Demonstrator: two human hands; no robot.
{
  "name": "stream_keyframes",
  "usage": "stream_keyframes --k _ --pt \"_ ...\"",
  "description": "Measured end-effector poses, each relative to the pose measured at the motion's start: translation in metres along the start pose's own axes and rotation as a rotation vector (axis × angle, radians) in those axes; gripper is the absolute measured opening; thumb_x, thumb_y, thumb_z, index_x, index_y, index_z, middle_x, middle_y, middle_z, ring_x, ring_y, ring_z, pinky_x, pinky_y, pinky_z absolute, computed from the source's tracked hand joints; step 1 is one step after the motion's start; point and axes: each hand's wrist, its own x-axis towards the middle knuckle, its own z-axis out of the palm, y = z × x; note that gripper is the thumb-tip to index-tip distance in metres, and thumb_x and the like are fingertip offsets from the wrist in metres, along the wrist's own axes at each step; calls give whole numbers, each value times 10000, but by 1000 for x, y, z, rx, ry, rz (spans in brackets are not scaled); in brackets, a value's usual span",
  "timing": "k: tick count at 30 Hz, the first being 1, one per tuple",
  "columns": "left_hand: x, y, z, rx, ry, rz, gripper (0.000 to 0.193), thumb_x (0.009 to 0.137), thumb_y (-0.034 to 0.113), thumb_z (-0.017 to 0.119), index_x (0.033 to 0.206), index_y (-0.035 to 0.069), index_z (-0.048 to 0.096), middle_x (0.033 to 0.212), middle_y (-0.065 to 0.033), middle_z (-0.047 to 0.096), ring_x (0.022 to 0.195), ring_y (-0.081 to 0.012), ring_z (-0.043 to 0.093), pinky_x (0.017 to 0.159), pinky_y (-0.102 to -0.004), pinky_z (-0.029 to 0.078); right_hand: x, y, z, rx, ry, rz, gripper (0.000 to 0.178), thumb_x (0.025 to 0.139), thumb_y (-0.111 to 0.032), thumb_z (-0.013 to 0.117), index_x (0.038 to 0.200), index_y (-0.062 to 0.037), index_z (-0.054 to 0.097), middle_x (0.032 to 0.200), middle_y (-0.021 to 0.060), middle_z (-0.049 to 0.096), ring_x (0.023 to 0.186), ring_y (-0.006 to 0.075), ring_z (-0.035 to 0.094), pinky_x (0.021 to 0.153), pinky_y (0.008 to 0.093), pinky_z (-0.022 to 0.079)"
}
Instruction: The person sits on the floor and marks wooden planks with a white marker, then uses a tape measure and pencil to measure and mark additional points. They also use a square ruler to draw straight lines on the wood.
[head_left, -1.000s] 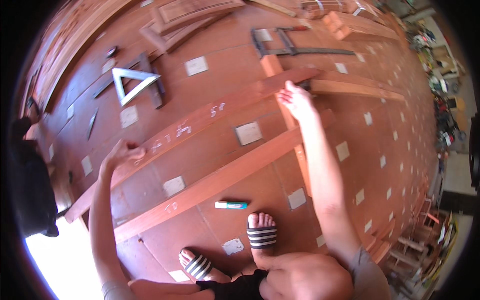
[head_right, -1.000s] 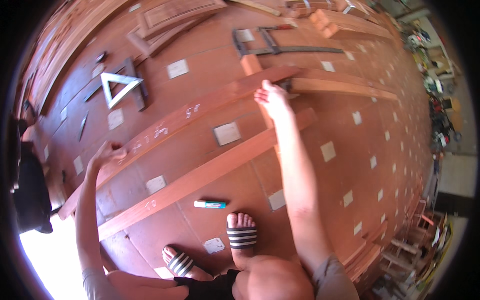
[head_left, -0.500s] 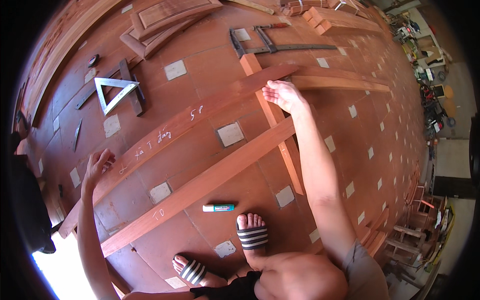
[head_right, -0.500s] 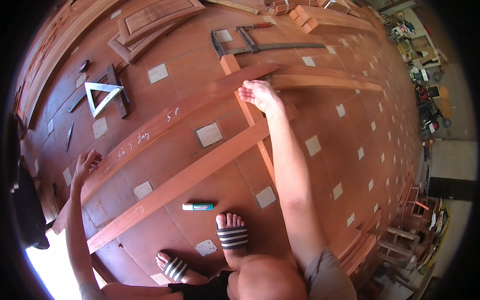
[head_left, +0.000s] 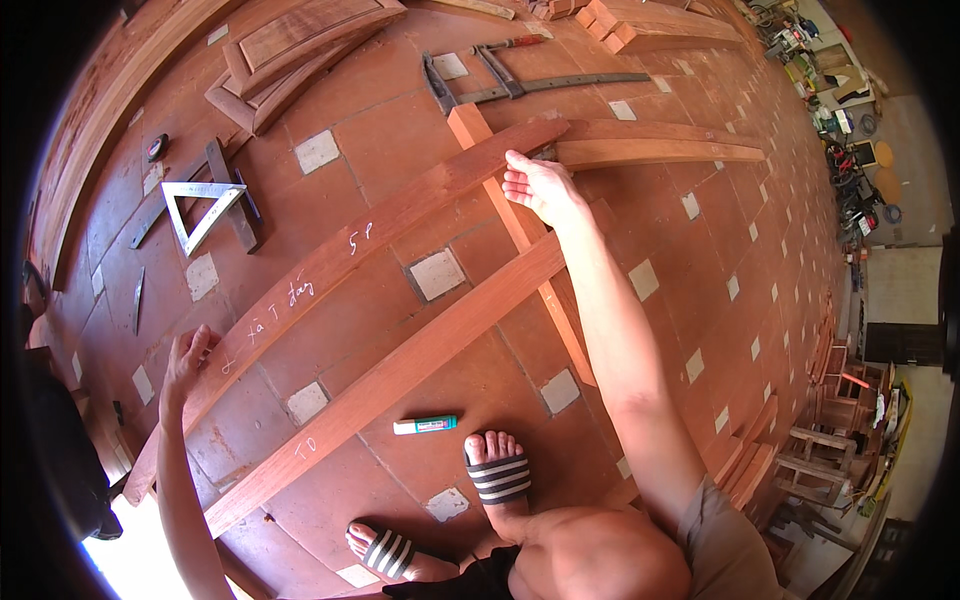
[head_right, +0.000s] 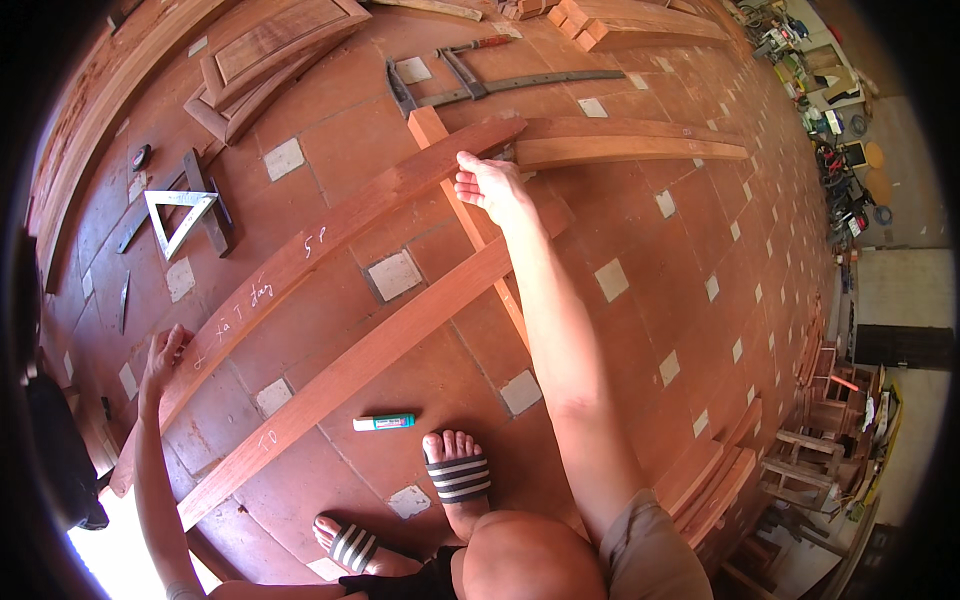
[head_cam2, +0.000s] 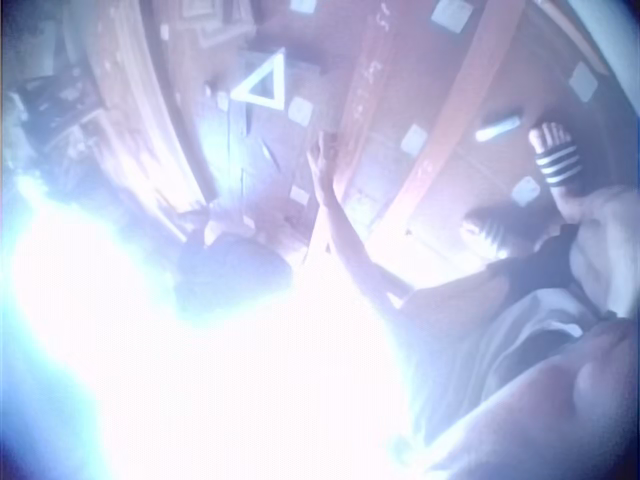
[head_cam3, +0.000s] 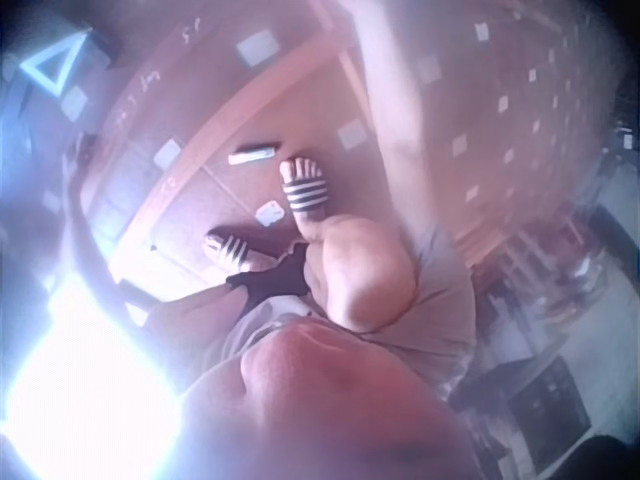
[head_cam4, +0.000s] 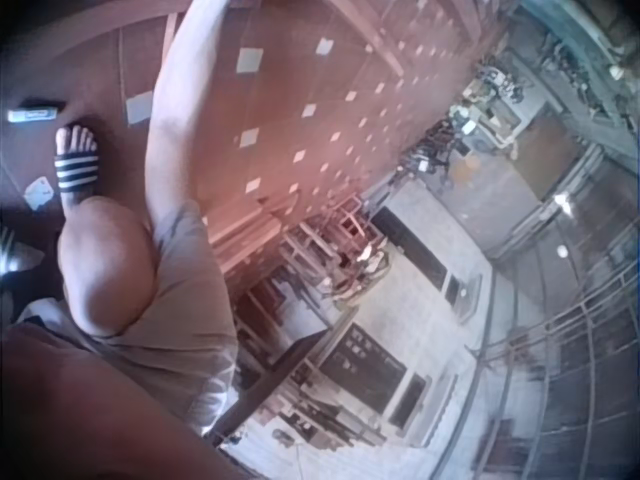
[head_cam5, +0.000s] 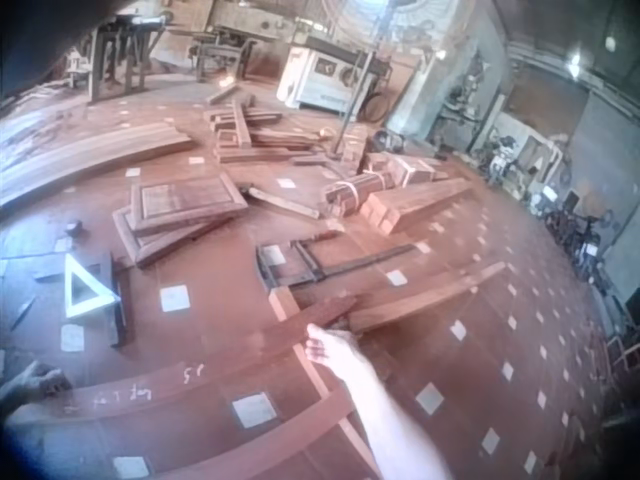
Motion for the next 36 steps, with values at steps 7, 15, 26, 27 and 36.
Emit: stream_keyframes --k 7,15,26,27,36 --pt "-4 16 2 332 25 148 669 1102 567 498 911 -44 694 645 -116 516 630 -202 500 614 -445 403 5 2 -8 -1 -63 -35 322 957 -260 865 1090 2 734 964 94 745 863 190 726 806 350 648" --pt "-15 63 26 440 23 105 687 1064 614 537 953 -19 780 735 -241 673 704 -372 683 715 -502 520 5 10 -4 58 -10 16 374 972 -277 845 1191 -6 709 1084 135 759 974 246 747 920 400 646" --pt "-12 66 29 466 5 120 790 1040 703 528 892 -25 797 750 -276 695 779 -473 707 772 -533 547 8 14 -6 -94 -56 -114 386 1005 -75 765 1311 117 628 1196 219 741 1065 305 759 1039 407 618" --pt "-11 66 30 469 5 116 789 1040 702 527 892 -25 798 755 -279 696 785 -475 708 775 -533 548 4 18 -5 -174 -6 -119 443 980 -25 763 1366 125 605 1203 209 747 1059 294 763 1031 404 619" --pt "-21 72 43 668 143 60 750 1034 688 528 882 7 805 773 -267 707 803 -475 713 778 -539 554 -21 33 -10 -575 257 -484 440 973 34 714 1403 94 642 1156 175 782 962 191 775 872 299 634"
